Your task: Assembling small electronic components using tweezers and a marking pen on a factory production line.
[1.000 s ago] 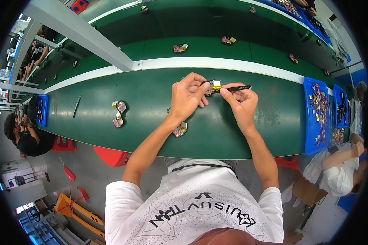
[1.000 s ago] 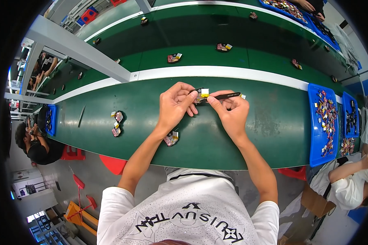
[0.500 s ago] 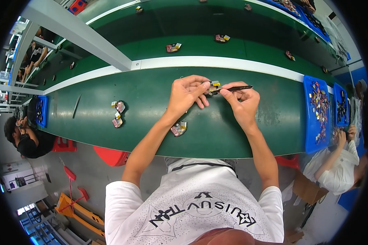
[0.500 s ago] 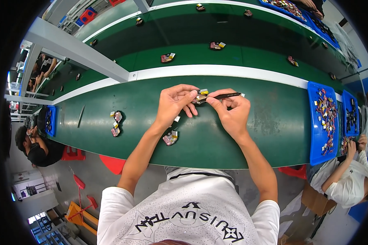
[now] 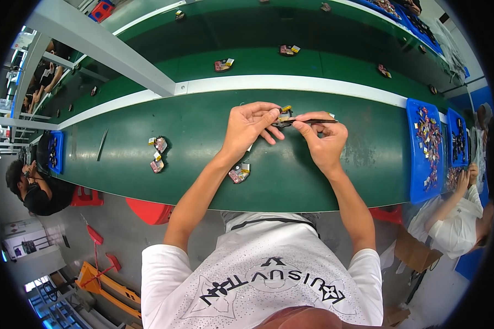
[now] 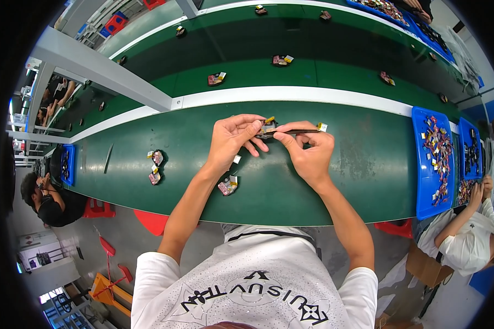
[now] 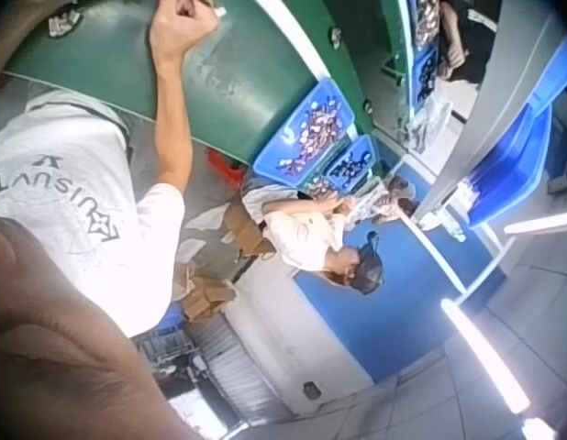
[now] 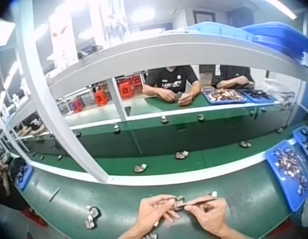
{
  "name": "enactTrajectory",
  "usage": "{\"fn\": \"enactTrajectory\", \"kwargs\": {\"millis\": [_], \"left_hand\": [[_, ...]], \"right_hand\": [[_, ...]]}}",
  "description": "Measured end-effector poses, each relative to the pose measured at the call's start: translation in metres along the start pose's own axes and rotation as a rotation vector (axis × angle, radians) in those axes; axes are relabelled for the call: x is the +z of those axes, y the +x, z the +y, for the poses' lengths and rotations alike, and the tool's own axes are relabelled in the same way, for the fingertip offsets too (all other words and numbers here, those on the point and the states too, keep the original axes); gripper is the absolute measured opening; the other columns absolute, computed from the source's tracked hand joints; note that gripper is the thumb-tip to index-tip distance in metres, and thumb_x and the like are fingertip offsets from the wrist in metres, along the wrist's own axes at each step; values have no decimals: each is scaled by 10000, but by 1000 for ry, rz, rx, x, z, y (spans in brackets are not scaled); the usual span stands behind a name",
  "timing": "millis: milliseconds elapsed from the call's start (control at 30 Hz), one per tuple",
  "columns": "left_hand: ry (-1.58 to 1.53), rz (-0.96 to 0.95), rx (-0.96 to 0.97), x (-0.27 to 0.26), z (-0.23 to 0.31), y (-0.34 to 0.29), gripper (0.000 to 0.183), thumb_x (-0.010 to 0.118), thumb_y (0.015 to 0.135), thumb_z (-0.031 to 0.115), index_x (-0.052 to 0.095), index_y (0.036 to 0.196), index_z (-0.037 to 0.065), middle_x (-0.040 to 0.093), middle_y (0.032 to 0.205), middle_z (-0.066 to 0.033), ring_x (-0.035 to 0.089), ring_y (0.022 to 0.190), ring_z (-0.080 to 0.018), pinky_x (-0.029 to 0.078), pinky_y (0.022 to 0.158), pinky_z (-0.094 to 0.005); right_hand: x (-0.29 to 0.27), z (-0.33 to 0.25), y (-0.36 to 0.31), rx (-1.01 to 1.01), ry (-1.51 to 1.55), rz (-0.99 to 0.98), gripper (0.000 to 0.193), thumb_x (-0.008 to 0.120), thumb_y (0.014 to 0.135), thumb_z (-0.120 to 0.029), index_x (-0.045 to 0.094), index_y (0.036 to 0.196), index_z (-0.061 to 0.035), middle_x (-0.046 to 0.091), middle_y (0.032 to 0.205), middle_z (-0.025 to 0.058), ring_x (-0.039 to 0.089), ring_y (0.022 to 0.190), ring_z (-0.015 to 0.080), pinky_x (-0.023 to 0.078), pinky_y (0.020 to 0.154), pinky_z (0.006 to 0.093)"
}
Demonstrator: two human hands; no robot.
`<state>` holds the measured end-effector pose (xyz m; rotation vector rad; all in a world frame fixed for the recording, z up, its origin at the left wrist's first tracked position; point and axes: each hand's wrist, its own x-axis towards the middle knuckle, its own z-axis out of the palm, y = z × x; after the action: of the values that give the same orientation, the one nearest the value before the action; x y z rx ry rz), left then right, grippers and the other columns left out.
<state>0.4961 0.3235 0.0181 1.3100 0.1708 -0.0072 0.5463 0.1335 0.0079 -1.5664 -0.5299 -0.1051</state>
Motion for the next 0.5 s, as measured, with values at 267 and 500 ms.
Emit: {"fn": "enactTrajectory", "kwargs": {"millis": [267, 500], "left_hand": [[-16, -19, -2, -2, -1, 1, 350, 666, 995, 190, 664, 1171, -112, 725, 935, -173, 736, 675, -226, 568, 511, -258], [-19, -13, 27, -1, 2, 0, 317, 663, 991, 145, 660, 1179, -109, 728, 941, -185, 731, 660, -220, 567, 508, -258]], "right_hand": [[2, 0, 0, -32, -43, -6, 63, 820, 813, -6, 790, 868, -15, 743, 817, 16, 388, 504, 15, 285, 463, 214], [2, -1, -1, 11, -20, -2, 64, 825, 805, -5, 788, 855, -21, 740, 799, 12, 388, 499, 19, 289, 462, 217]]}}
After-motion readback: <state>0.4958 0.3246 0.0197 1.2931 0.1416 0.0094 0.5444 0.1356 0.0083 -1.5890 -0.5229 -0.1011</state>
